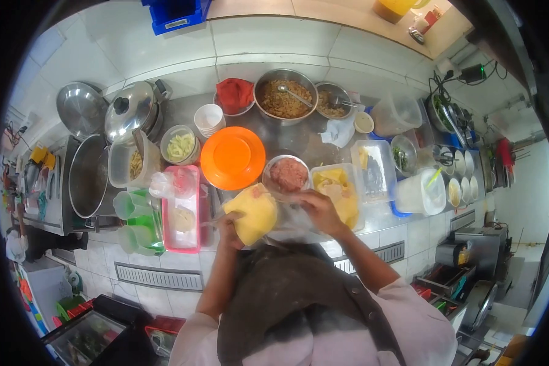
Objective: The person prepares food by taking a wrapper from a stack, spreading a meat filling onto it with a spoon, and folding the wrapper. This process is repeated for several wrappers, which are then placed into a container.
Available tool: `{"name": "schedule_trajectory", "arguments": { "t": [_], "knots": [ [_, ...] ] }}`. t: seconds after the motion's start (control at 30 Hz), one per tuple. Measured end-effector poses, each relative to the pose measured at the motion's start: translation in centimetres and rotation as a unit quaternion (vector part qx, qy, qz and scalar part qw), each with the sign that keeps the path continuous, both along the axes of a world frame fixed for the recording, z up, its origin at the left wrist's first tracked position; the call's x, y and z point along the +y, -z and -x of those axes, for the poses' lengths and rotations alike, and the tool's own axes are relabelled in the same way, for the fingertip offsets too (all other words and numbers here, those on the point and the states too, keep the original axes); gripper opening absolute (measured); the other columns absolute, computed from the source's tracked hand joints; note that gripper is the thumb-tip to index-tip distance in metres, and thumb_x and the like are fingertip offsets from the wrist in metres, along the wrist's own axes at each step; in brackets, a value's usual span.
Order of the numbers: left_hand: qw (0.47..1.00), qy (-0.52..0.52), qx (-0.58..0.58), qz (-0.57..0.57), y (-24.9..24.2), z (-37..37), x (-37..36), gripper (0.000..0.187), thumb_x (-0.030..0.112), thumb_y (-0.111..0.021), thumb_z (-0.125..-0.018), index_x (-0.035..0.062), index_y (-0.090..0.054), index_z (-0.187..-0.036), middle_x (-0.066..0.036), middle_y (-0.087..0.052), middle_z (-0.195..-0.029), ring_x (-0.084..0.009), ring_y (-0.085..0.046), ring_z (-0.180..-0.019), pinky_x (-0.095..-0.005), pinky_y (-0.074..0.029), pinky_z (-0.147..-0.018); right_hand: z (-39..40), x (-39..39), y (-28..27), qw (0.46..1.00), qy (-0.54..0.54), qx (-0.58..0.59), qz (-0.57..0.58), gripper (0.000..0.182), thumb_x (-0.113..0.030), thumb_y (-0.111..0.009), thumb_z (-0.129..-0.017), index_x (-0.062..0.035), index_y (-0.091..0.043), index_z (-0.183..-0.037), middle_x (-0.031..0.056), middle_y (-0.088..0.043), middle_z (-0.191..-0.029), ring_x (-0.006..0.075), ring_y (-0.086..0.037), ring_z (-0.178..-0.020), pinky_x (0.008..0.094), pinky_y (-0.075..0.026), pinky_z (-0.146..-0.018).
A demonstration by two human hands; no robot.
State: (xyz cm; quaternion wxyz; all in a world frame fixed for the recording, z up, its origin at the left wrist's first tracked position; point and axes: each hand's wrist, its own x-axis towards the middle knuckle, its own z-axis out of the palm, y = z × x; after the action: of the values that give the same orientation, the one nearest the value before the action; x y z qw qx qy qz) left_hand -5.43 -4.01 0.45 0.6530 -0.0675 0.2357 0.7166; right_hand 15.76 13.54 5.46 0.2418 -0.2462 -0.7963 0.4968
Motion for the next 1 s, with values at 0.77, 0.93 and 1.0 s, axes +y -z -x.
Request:
{"name": "schedule_trajectory", "arguments": {
  "t": [0.77,0.93,1.0],
  "knots": [
    [0.998,0.041,0.046,-0.013,0.0,-0.6,1.0,0.065,0.017,-0.057,-0.078,-0.0021,-0.045,-0.139,-0.021,-0.059,-0.130,-0.0372,-0.061,-0.116,-0.0493,-0.050,-0.100,-0.4,0.4,-1.0,0.999,-0.025,-0.026,-0.002,0.027,0.003,-0.064,-0.087,-0.0045,-0.072,-0.111,0.0127,-0.071,-0.105,0.0270,-0.067,-0.087,0.0342,-0.054,-0.080],
    [0.999,-0.002,0.052,-0.005,0.0,-1.4,1.2,0.062,0.027,-0.061,-0.086,0.0003,-0.045,-0.139,-0.019,-0.059,-0.130,-0.0346,-0.063,-0.114,-0.0491,-0.050,-0.100,-1.0,-1.4,0.9,0.982,-0.056,-0.008,-0.181,0.033,0.004,-0.063,-0.080,-0.0061,-0.073,-0.109,0.0103,-0.067,-0.107,0.0292,-0.063,-0.096,0.0372,-0.052,-0.084],
    [0.999,-0.018,0.045,0.000,0.0,-2.0,1.1,0.060,0.024,-0.063,-0.086,0.0009,-0.046,-0.139,-0.018,-0.059,-0.129,-0.0332,-0.063,-0.113,-0.0477,-0.051,-0.099,-1.0,-1.8,1.3,0.972,-0.072,-0.004,-0.224,0.034,0.004,-0.063,-0.078,-0.0066,-0.073,-0.109,0.0095,-0.065,-0.107,0.0286,-0.062,-0.098,0.0373,-0.051,-0.084]
  ]
}}
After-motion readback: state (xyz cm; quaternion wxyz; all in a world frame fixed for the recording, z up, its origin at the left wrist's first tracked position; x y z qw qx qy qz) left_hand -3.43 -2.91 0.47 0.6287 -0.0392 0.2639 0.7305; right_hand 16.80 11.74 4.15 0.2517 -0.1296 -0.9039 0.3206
